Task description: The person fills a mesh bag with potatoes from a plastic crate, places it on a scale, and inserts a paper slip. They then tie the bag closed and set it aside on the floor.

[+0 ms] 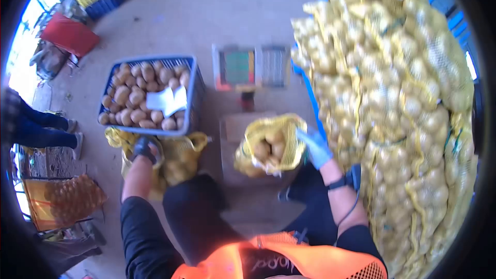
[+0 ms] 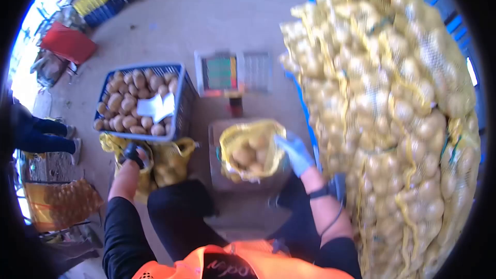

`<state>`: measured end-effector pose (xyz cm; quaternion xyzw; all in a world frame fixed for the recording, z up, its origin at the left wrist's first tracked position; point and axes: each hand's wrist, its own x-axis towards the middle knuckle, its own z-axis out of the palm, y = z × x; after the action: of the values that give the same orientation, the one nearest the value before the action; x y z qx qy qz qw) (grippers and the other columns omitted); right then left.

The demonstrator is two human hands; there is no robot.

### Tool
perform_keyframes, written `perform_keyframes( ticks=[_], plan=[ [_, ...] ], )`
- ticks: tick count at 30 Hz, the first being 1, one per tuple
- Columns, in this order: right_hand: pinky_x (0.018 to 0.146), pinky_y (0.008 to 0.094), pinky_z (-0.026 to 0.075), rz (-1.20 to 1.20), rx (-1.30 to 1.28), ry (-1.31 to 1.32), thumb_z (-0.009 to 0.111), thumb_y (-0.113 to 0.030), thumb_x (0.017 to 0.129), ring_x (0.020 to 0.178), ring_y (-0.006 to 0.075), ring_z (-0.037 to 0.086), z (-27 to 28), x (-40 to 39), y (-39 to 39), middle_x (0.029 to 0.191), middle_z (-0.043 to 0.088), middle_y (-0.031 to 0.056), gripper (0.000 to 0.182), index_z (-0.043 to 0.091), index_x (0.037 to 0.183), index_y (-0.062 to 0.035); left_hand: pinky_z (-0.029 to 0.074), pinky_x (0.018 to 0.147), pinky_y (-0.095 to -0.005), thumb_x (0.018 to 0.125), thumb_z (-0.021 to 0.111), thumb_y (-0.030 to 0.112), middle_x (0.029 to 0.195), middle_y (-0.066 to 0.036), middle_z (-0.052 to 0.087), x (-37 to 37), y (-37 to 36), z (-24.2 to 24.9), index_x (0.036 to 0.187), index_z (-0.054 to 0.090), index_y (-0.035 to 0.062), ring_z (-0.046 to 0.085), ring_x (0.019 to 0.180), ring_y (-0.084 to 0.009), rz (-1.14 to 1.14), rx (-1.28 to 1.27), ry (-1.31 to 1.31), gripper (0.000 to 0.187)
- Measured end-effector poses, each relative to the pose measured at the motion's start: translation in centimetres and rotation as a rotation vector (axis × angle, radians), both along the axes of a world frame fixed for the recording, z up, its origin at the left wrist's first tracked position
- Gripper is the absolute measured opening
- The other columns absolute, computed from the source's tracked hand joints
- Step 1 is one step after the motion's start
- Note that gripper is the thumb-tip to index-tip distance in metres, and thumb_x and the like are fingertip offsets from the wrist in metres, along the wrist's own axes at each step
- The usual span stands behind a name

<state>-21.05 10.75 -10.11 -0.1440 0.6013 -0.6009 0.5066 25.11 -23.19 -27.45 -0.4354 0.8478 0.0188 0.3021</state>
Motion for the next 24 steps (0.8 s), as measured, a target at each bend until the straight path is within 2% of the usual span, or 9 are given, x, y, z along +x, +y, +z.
perform_keyframes(
  ticks=[5,13,14,17,19,20,21,23,24],
  plan=[
    [0.078,0.0246,0.046,-0.033,-0.003,0.013,0.061,-0.015,0.086,0.09,0.0095,0.057,0.3,-0.1,0.0,0.099,0.061,0.0021,0.028,0.059,0.111,-0.0027,0.04,0.098,-0.0426,0.069,0.062,0.05,0.135,-0.014,0.039,0.8,0.2,-0.3,0.121,0.055,0.0224,0.046,0.116,-0.038,0.02,-0.015,0.107,0.059],
    [0.079,0.025,0.045,0.006,0.019,0.04,0.062,-0.017,0.086,0.091,0.01,0.056,1.8,0.8,-0.1,0.1,0.06,0.0025,0.031,0.057,0.112,-0.0017,0.041,0.097,-0.0422,0.067,0.064,0.053,0.137,-0.014,0.037,4.4,1.1,-3.8,0.121,0.055,0.025,0.048,0.114,-0.039,0.018,-0.063,0.261,0.061],
    [0.079,0.025,0.045,0.0,0.002,0.041,0.062,-0.016,0.086,0.091,0.0101,0.056,1.8,0.9,-0.1,0.1,0.06,0.0026,0.032,0.057,0.113,-0.0015,0.043,0.095,-0.0412,0.063,0.066,0.056,0.138,-0.015,0.034,4.5,1.2,-3.5,0.12,0.055,0.0277,0.05,0.111,-0.0388,0.032,-0.074,0.204,0.065],
    [0.08,0.0256,0.046,0.029,-0.053,0.012,0.061,-0.015,0.086,0.092,0.011,0.056,0.9,0.6,0.2,0.102,0.06,0.0034,0.033,0.056,0.115,-0.0014,0.043,0.095,-0.0406,0.063,0.067,0.054,0.134,-0.017,0.037,-1.0,6.4,12.2,0.12,0.055,0.0276,0.051,0.111,-0.0375,0.313,0.019,0.192,0.064],
    [0.079,0.0277,0.048,-0.008,-0.044,0.041,0.058,-0.015,0.087,0.091,0.0146,0.06,0.9,0.7,0.0,0.102,0.061,0.0054,0.03,0.056,0.115,-0.0037,0.045,0.093,-0.0407,0.064,0.067,0.052,0.128,-0.018,0.041,0.2,6.3,12.8,0.117,0.056,0.0273,0.051,0.11,-0.0366,0.378,-0.049,0.341,0.06],
    [0.077,0.0269,0.049,-0.004,-0.033,0.025,0.059,-0.016,0.087,0.089,0.0139,0.06,0.2,0.3,0.1,0.101,0.061,0.0049,0.027,0.056,0.112,-0.0042,0.045,0.091,-0.0413,0.065,0.068,0.051,0.125,-0.02,0.043,2.3,5.5,10.4,0.113,0.057,0.0255,0.054,0.105,-0.0378,0.361,-0.121,0.506,0.056],
    [0.076,0.0262,0.049,-0.009,-0.017,0.009,0.059,-0.016,0.087,0.088,0.0132,0.06,-0.3,0.1,0.2,0.1,0.061,0.0044,0.025,0.057,0.109,-0.0047,0.045,0.091,-0.0429,0.066,0.068,0.05,0.119,-0.021,0.047,1.7,6.6,13.7,0.111,0.058,0.0235,0.053,0.105,-0.0383,0.545,-0.149,0.537,0.053],
    [0.075,0.0252,0.049,-0.02,-0.011,0.004,0.06,-0.017,0.087,0.086,0.012,0.06,1.4,1.3,-0.3,0.097,0.061,0.0031,0.023,0.057,0.106,-0.005,0.046,0.088,-0.0385,0.067,0.07,0.042,0.106,-0.019,0.057,2.6,6.7,15.2,0.112,0.059,0.0149,0.056,0.102,-0.0272,0.58,-0.212,0.597,0.054],
    [0.075,0.0256,0.048,-0.018,-0.019,0.048,0.061,-0.018,0.086,0.085,0.0116,0.059,1.9,1.7,-0.4,0.096,0.061,0.0028,0.024,0.058,0.106,-0.0041,0.046,0.088,-0.0385,0.067,0.07,0.042,0.106,-0.019,0.057,2.7,6.4,15.9,0.112,0.059,0.0149,0.056,0.102,-0.0272,0.574,-0.21,0.594,0.054]
  ],
)
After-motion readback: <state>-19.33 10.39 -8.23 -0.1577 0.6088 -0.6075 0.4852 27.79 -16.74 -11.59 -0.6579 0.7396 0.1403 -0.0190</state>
